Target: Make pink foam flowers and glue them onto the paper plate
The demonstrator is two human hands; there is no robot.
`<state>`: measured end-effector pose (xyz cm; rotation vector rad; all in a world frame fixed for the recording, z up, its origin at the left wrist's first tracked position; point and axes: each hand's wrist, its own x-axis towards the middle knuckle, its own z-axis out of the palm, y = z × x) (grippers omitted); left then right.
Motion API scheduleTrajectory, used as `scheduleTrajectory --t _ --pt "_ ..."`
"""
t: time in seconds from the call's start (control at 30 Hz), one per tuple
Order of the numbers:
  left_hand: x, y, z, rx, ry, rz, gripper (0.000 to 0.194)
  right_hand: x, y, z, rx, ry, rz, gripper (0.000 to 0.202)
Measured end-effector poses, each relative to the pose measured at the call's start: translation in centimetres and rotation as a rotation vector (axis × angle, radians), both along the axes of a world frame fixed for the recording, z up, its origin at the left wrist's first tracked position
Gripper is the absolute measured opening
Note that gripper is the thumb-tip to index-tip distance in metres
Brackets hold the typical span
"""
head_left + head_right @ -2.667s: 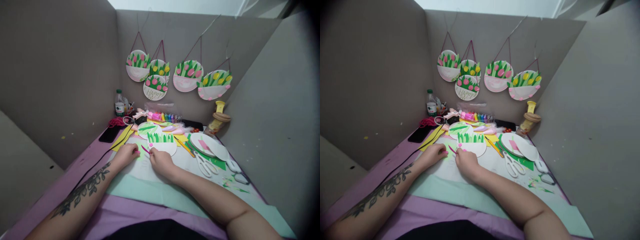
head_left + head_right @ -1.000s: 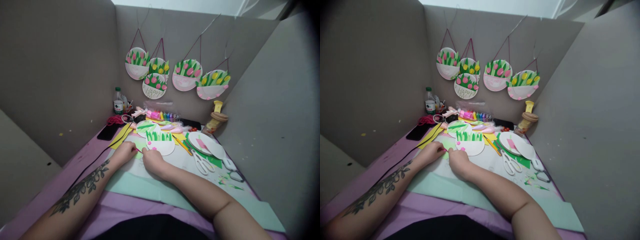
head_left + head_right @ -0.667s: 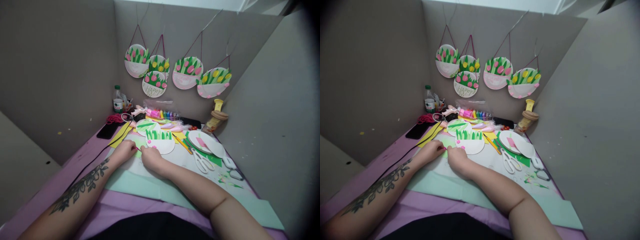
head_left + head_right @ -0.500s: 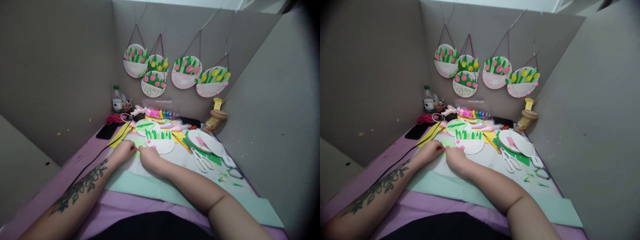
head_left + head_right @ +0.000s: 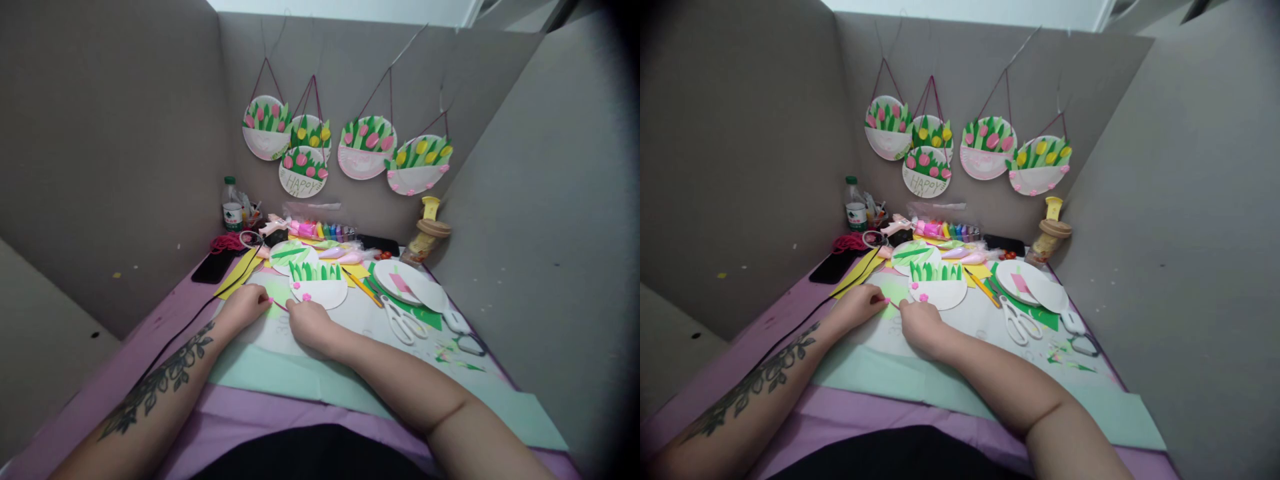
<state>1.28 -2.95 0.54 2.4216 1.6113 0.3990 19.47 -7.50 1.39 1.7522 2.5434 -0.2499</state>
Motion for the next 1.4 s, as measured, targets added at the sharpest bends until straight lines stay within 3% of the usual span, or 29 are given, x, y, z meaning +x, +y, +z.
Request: scheduleTrajectory --t 0.2,0.6,0.73,1.1,1.4 --pt "-1.0 0.6 -0.4 -0.048 -0.113 -0.028 0.026 0.8 0.2 1.0 0.04 0.121 -0.091 0.025" --pt "-1.8 1.1 -0.3 -0.007 -0.173 -0.062 0.023 -0.7 1.5 -0.9 0.016 0.264 -0.064 0.031" --pt "-1.5 0.7 0.2 -0.029 -0.239 -0.052 0.02 -0.8 1.4 -0.7 0.082 0.409 -0.085 0.029" --pt "0.0 -1.1 2.2 -0.05 -0.398 -0.188 0.019 -1.0 2.4 -1.2 0.103 0.844 -0.085 0.014" --pt "0.1 -1.1 1.8 -0.089 -0.513 -0.242 0.025 0.1 2.3 -0.9 0.165 0.875 -0.075 0.01"
